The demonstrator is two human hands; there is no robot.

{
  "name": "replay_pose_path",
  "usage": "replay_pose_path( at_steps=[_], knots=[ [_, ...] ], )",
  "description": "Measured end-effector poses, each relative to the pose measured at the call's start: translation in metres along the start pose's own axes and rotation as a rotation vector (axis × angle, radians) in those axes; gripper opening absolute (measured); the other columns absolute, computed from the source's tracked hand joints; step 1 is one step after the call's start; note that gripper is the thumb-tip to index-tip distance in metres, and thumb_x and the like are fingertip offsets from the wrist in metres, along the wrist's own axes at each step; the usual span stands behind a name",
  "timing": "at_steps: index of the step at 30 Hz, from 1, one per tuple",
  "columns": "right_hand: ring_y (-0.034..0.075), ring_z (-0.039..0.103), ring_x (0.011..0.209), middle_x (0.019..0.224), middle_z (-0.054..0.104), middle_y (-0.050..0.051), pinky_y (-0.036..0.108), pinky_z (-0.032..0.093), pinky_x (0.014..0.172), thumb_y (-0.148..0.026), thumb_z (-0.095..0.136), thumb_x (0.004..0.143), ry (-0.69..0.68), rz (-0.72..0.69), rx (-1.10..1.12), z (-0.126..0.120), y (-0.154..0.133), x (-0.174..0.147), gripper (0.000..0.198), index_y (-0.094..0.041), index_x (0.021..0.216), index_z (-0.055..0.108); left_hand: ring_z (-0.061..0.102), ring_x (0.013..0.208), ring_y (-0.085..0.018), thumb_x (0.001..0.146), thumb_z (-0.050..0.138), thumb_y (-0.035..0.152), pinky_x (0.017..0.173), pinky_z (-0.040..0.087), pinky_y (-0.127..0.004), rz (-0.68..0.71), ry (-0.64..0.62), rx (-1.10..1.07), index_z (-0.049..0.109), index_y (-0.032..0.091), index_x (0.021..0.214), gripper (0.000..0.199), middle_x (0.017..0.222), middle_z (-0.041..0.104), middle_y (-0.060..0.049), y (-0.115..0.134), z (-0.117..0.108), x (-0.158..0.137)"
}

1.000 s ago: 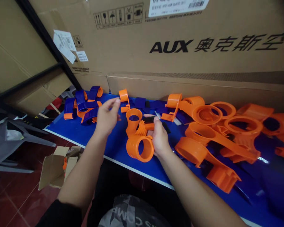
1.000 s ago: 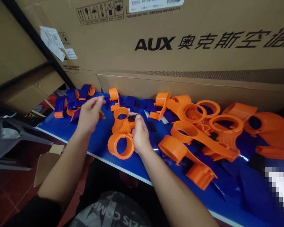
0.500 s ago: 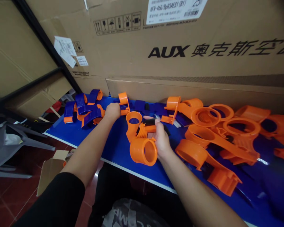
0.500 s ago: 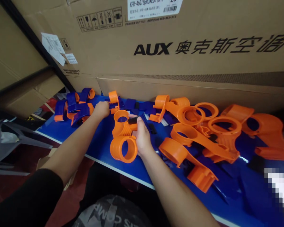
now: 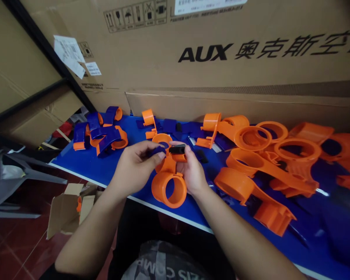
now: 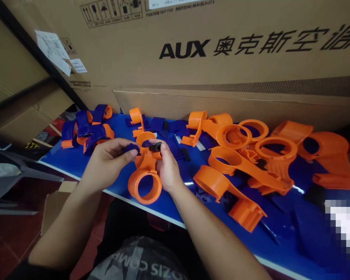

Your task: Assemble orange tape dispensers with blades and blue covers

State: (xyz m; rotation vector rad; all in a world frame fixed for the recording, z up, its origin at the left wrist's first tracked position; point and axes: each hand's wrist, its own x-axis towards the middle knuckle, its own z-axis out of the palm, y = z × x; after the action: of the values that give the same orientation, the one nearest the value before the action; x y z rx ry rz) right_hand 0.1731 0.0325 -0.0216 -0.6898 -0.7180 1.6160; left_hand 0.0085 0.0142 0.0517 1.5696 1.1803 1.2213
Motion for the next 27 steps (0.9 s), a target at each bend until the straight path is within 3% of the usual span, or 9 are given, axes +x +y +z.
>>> replay_pose_path(
  at_steps=[5,10,13,16,19,23,27],
  knots=[
    [0.033,0.075,0.117,0.126,0.078,0.004,0.052,0.059,0.100,-0.076,0.052,0.096,-0.005,-0.023,-0.050,0.000,0.004,0.001,0.054,-0.031,0.118,0.071,0.068,0.075,-0.013,0.084,0.081,0.022,0.075,0.057,-0.028,-0.106,0.010,-0.197,0.074,0.018,0.092,0.011,0.085,0.073,-0.001,0.005,0.016,0.001],
    [0.031,0.069,0.128,0.129,0.077,0.002,0.049,0.056,0.107,-0.076,0.054,0.096,0.026,-0.101,-0.132,-0.005,0.012,0.005,0.051,-0.033,0.118,0.071,0.061,0.072,-0.009,0.082,0.081,0.016,0.070,0.052,-0.022,-0.109,0.027,-0.143,0.076,0.020,0.096,0.016,0.079,0.066,0.003,0.002,0.021,0.008],
    [0.028,0.071,0.121,0.131,0.075,0.001,0.046,0.058,0.102,-0.073,0.055,0.098,-0.006,-0.087,-0.092,-0.008,0.016,0.006,0.049,-0.034,0.123,0.069,0.059,0.069,-0.010,0.081,0.079,0.015,0.067,0.053,-0.023,-0.089,0.032,-0.141,0.079,0.022,0.103,0.024,0.077,0.064,0.003,0.003,0.023,0.010],
    [0.026,0.073,0.112,0.133,0.074,0.000,0.044,0.060,0.097,-0.072,0.053,0.100,-0.017,-0.082,-0.125,-0.010,0.018,0.007,0.048,-0.035,0.127,0.068,0.060,0.067,-0.011,0.080,0.079,0.016,0.063,0.054,-0.024,-0.064,0.027,-0.099,0.079,0.022,0.099,0.020,0.076,0.066,0.002,0.003,0.022,0.011],
    [0.026,0.072,0.116,0.132,0.074,0.000,0.045,0.059,0.101,-0.073,0.051,0.100,-0.013,-0.104,-0.175,-0.010,0.018,0.005,0.049,-0.037,0.127,0.068,0.065,0.070,-0.012,0.081,0.081,0.018,0.064,0.057,-0.023,-0.038,0.019,-0.066,0.076,0.021,0.097,0.018,0.078,0.069,0.001,0.001,0.019,0.010],
    [0.027,0.064,0.134,0.136,0.073,0.001,0.047,0.053,0.113,-0.075,0.051,0.100,0.011,-0.150,-0.168,-0.005,0.013,0.001,0.050,-0.036,0.124,0.069,0.077,0.093,-0.018,0.085,0.080,0.020,0.081,0.065,-0.031,0.089,-0.022,0.008,0.071,0.021,0.091,0.011,0.099,0.081,-0.005,-0.001,0.013,0.000],
    [0.026,0.061,0.138,0.139,0.072,0.001,0.046,0.042,0.124,-0.071,0.049,0.103,0.049,-0.206,-0.226,-0.001,0.006,-0.004,0.048,-0.033,0.122,0.071,0.079,0.107,-0.023,0.090,0.078,0.018,0.097,0.065,-0.041,0.383,-0.057,0.243,0.075,0.023,0.088,0.007,0.111,0.084,-0.008,0.001,0.006,-0.012]
  ],
)
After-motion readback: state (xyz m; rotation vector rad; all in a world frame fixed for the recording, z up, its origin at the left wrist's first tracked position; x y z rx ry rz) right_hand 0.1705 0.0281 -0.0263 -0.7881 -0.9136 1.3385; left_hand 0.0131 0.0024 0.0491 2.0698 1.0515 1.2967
